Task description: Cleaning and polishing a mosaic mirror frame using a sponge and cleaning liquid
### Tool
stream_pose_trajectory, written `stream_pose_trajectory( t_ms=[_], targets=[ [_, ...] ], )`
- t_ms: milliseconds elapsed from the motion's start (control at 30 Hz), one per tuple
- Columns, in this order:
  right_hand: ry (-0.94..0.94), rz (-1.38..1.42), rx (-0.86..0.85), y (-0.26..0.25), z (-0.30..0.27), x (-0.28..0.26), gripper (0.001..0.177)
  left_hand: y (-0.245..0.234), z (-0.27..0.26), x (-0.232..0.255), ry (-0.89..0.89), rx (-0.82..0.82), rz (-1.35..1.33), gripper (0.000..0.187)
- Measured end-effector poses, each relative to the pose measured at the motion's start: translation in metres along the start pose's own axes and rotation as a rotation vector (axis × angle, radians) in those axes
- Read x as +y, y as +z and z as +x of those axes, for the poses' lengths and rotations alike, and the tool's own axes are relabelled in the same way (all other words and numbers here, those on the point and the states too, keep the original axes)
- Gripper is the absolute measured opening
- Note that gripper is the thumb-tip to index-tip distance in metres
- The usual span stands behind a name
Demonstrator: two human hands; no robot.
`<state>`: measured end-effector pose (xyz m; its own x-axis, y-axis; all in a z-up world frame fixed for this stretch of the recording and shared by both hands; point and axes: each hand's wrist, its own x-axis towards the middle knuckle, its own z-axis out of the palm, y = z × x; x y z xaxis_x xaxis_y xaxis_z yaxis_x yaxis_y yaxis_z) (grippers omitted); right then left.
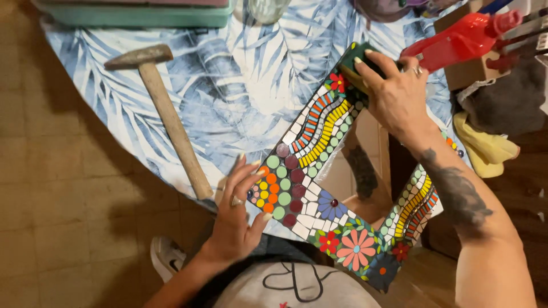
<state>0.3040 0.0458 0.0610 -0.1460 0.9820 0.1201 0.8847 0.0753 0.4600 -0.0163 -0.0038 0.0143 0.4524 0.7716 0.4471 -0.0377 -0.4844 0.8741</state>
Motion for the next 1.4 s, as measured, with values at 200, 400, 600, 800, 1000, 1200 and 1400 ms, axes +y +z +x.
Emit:
stream_pose_trajectory(
  t_ms=[200,400,600,800,1000,1200,1400],
  targets=[
    [0.091,0.783,0.165,-0.046,-0.045,0.007,0.033,-0.009,-0.006,0.028,-0.25,-0.069,0.012,0.052],
    [0.415,1.144,0.146,-0.066,-0.119,0.0,0.034,-0.012,-0.019,0.042,-0.322,-0.168,-0.025,0.046],
    [0.505,1.217,0.111,-0.069,-0.144,-0.005,0.034,-0.01,-0.071,0.042,-0.697,-0.232,-0.659,0.042],
    [0.238,1.117,0.107,-0.052,-0.124,-0.027,0.032,0.0,-0.087,0.016,-1.062,-0.301,-0.254,0.013],
    [-0.161,0.904,0.251,-0.04,-0.089,-0.055,0.03,0.031,-0.078,0.01,-1.092,-0.68,-0.86,0.056],
    [-0.375,0.481,0.239,0.002,-0.058,-0.037,0.058,0.066,-0.084,0.005,-1.216,-0.699,-0.843,0.065],
    [-0.21,0.31,0.137,0.028,-0.027,-0.001,0.067,0.065,-0.087,-0.002,-1.074,-0.729,-0.909,0.06]
  ],
)
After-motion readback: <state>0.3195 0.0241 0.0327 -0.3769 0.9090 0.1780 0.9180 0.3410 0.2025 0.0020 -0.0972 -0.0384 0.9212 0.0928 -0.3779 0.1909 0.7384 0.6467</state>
